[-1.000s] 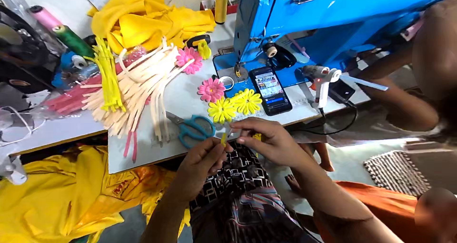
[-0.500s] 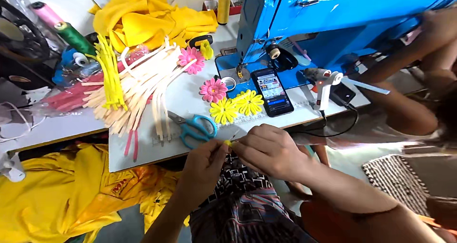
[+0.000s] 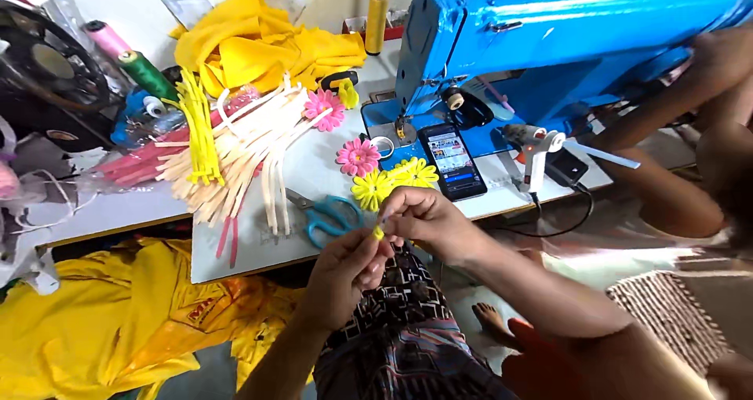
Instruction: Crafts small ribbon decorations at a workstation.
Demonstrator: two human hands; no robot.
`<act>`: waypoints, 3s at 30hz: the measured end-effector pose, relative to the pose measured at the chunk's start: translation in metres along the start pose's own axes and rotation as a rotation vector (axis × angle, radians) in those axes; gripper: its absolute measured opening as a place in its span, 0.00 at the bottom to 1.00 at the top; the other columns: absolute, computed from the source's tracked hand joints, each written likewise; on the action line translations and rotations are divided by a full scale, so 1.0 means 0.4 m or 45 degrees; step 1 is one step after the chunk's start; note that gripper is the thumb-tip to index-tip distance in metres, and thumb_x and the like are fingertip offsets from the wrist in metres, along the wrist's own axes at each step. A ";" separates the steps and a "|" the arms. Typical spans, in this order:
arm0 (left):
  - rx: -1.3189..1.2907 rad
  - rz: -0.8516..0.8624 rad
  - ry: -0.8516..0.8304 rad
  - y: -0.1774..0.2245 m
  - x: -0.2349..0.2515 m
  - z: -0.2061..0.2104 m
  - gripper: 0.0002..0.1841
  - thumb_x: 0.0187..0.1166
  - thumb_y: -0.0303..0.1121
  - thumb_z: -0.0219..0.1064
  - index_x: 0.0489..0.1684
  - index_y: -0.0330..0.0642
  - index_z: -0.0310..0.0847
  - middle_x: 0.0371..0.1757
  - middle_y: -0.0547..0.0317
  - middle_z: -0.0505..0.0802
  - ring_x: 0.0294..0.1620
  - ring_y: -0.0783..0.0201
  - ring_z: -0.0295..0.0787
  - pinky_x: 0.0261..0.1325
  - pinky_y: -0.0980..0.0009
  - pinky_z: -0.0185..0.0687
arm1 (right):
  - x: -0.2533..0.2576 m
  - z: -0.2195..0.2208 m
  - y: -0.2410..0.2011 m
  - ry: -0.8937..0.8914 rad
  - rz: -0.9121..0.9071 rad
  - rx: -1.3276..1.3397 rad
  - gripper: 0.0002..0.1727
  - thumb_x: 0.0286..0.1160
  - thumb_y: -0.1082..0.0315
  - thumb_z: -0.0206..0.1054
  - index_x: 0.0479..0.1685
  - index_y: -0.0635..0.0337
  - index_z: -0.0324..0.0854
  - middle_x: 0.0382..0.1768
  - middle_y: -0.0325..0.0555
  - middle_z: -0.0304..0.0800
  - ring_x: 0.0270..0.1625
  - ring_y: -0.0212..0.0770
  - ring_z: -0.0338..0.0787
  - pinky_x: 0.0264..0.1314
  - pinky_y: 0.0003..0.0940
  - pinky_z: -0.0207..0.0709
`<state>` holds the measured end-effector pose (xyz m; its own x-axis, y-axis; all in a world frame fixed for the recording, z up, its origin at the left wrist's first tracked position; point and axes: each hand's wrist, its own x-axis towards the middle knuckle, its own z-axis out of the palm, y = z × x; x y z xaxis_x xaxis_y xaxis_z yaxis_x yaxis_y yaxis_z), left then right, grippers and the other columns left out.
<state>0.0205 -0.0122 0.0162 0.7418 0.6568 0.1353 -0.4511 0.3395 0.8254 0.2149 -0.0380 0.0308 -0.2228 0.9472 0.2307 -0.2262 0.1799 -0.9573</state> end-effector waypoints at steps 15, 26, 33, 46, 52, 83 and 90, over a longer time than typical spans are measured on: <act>1.980 0.671 0.719 -0.077 0.017 0.006 0.11 0.82 0.28 0.63 0.43 0.29 0.90 0.31 0.48 0.89 0.33 0.60 0.87 0.40 0.71 0.84 | -0.059 0.101 0.018 0.557 0.194 0.005 0.10 0.80 0.73 0.61 0.49 0.58 0.88 0.32 0.31 0.87 0.33 0.21 0.81 0.41 0.17 0.76; 0.072 -0.125 -0.017 0.005 -0.015 0.000 0.13 0.90 0.36 0.55 0.40 0.50 0.87 0.26 0.81 0.82 0.22 0.87 0.71 0.25 0.89 0.66 | -0.062 0.025 0.010 0.201 -0.210 -0.169 0.04 0.75 0.71 0.72 0.40 0.53 0.92 0.34 0.28 0.91 0.37 0.20 0.87 0.44 0.18 0.83; -0.205 -0.189 -0.084 -0.014 -0.015 0.012 0.12 0.89 0.39 0.59 0.41 0.49 0.88 0.27 0.79 0.83 0.22 0.87 0.72 0.25 0.89 0.66 | -0.052 0.013 0.037 0.125 -0.287 -0.086 0.03 0.78 0.67 0.72 0.42 0.53 0.92 0.39 0.30 0.93 0.41 0.20 0.89 0.45 0.18 0.84; 1.792 0.769 0.526 -0.112 0.003 0.022 0.13 0.83 0.29 0.60 0.41 0.28 0.90 0.31 0.49 0.90 0.34 0.66 0.86 0.42 0.81 0.81 | -0.070 0.048 0.080 0.465 -0.146 -0.162 0.07 0.74 0.76 0.68 0.36 0.51 0.84 0.27 0.24 0.86 0.29 0.15 0.80 0.35 0.13 0.75; 1.480 0.466 0.511 -0.132 -0.002 0.005 0.13 0.83 0.27 0.59 0.42 0.28 0.90 0.34 0.53 0.92 0.35 0.73 0.88 0.44 0.81 0.84 | -0.056 0.078 0.102 0.647 0.064 -0.179 0.09 0.71 0.77 0.65 0.29 0.51 0.76 0.17 0.24 0.74 0.21 0.18 0.73 0.27 0.15 0.69; 0.914 -0.259 -0.077 0.036 -0.054 -0.070 0.11 0.83 0.35 0.67 0.49 0.36 0.87 0.41 0.69 0.96 0.44 0.79 0.92 0.52 0.79 0.88 | -0.078 0.031 0.013 0.315 -0.024 -0.209 0.05 0.74 0.71 0.70 0.32 0.50 0.84 0.25 0.21 0.85 0.28 0.14 0.79 0.33 0.11 0.73; 0.508 -0.452 -0.247 0.017 -0.052 -0.092 0.01 0.77 0.32 0.73 0.37 0.48 0.89 0.34 0.78 0.93 0.36 0.84 0.89 0.42 0.83 0.85 | -0.094 0.029 -0.002 0.080 -0.131 -0.215 0.02 0.78 0.70 0.69 0.42 0.55 0.87 0.33 0.22 0.88 0.35 0.13 0.81 0.38 0.10 0.75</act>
<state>-0.0163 0.0013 -0.0013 0.9082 0.4005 -0.1213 0.0373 0.2113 0.9767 0.2126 -0.0767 0.0250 -0.1458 0.9353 0.3224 -0.0812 0.3135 -0.9461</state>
